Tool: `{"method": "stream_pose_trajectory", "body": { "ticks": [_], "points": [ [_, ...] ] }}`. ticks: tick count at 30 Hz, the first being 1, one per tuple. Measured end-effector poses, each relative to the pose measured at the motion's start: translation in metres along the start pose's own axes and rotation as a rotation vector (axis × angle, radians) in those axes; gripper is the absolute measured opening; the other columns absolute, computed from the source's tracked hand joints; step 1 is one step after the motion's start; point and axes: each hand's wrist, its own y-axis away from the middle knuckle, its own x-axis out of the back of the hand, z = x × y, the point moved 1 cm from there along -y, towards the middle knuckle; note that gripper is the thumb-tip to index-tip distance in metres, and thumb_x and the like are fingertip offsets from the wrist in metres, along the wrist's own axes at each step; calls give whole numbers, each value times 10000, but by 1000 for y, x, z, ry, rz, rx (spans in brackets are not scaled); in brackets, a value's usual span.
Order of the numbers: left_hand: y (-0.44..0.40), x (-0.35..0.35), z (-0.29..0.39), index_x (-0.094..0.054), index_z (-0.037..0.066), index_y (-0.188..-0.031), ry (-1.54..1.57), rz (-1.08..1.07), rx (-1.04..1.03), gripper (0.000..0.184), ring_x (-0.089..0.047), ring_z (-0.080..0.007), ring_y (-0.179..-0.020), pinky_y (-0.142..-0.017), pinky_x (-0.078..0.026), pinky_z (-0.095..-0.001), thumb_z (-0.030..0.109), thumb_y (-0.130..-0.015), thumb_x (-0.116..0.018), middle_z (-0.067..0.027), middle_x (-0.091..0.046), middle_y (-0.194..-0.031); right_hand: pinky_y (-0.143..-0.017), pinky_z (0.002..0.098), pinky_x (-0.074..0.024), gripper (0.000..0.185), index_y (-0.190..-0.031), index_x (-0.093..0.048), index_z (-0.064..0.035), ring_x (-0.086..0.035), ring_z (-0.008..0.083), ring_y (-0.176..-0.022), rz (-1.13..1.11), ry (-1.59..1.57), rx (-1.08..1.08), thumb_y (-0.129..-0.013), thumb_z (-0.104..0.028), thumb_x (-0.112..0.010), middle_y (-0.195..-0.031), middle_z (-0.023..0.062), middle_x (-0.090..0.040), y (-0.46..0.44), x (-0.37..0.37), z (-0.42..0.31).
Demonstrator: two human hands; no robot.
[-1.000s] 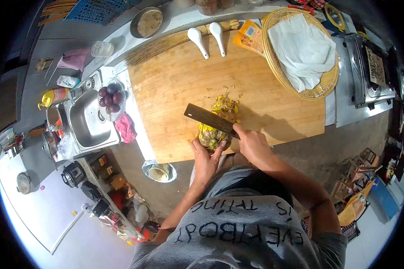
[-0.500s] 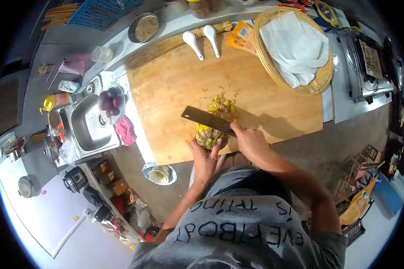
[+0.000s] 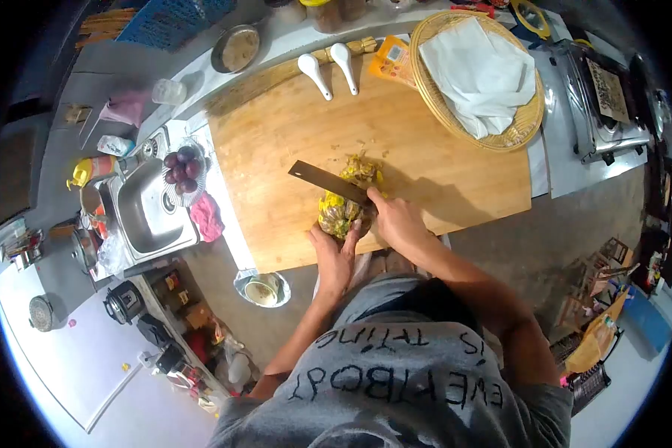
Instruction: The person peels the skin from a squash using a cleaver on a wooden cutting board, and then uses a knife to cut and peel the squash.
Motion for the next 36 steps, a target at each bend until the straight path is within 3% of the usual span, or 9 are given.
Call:
{"method": "stream_pose_trajectory", "body": {
  "ticks": [4,8,10,12,15,18,22,25,36],
  "points": [
    [-3,3,5,-369,-106,-1190,-18,-8,-8,618,-421,-381,-1052,-929,-363,-431,298,-849,-689,-273,-416,-1097,-616,490,-478,368,-1160,-536,-22,-606,420,-705,53,-140,-23,-796,-71,-561,-748,242,-618,-7,-2,19],
    [-2,5,1,-353,-110,-1217,-9,-38,14,656,-407,-410,-1076,-956,-347,-439,274,-826,-713,-294,-412,-1123,-579,448,-472,216,-1005,-570,-15,-606,334,-599,25,-361,9,-812,-112,-554,-658,204,-602,-17,6,40],
    [-4,1,-10,-355,-108,-1217,40,-32,40,656,-409,-406,-1077,-955,-349,-437,275,-823,-715,-289,-411,-1126,-588,438,-468,207,-910,-557,27,-579,277,-583,-301,-734,-371,-812,-154,-587,-631,161,-576,-22,14,43],
    [-4,3,-13,-356,-106,-1217,90,-29,69,657,-410,-402,-1078,-954,-350,-435,275,-821,-717,-284,-411,-1130,-580,426,-467,230,-855,-559,46,-538,219,-563,-287,-880,-485,-803,-171,-617,-617,131,-546,-26,1,53],
    [-5,3,-14,-365,-103,-1216,65,-43,34,672,-419,-383,-1077,-937,-364,-420,274,-802,-736,-267,-405,-1131,-562,451,-475,247,-1003,-582,21,-608,336,-578,90,-424,57,-795,-112,-599,-648,230,-588,-23,-8,42],
    [-6,3,-21,-353,-101,-1234,127,-108,107,695,-408,-360,-1095,-950,-358,-415,288,-805,-738,-253,-402,-1136,-591,469,-489,313,-1082,-567,-9,-620,394,-652,128,-129,137,-779,-82,-589,-670,249,-600,-3,0,20],
    [-8,8,-10,-322,-94,-1277,260,-143,78,744,-479,-307,-1078,-893,-449,-389,323,-817,-732,-220,-407,-1149,-570,505,-471,350,-1135,-497,-57,-615,401,-631,23,91,72,-793,-46,-567,-642,188,-610,12,9,2],
    [-15,22,17,-236,-70,-1356,681,-237,460,790,-609,-206,-969,-692,-569,-290,325,-851,-698,-187,-465,-1203,-555,476,-493,353,-1131,-483,-58,-643,360,-630,5,154,77,-789,-56,-569,-643,176,-625,11,11,-2],
    [-23,10,13,-233,-39,-1341,771,-237,467,629,-567,-180,-1026,-824,-516,-301,184,-908,-631,-156,-521,-1178,-549,460,-494,413,-1189,-476,-19,-647,354,-625,-12,124,110,-799,-88,-595,-641,179,-628,6,7,0]
  ]
}}
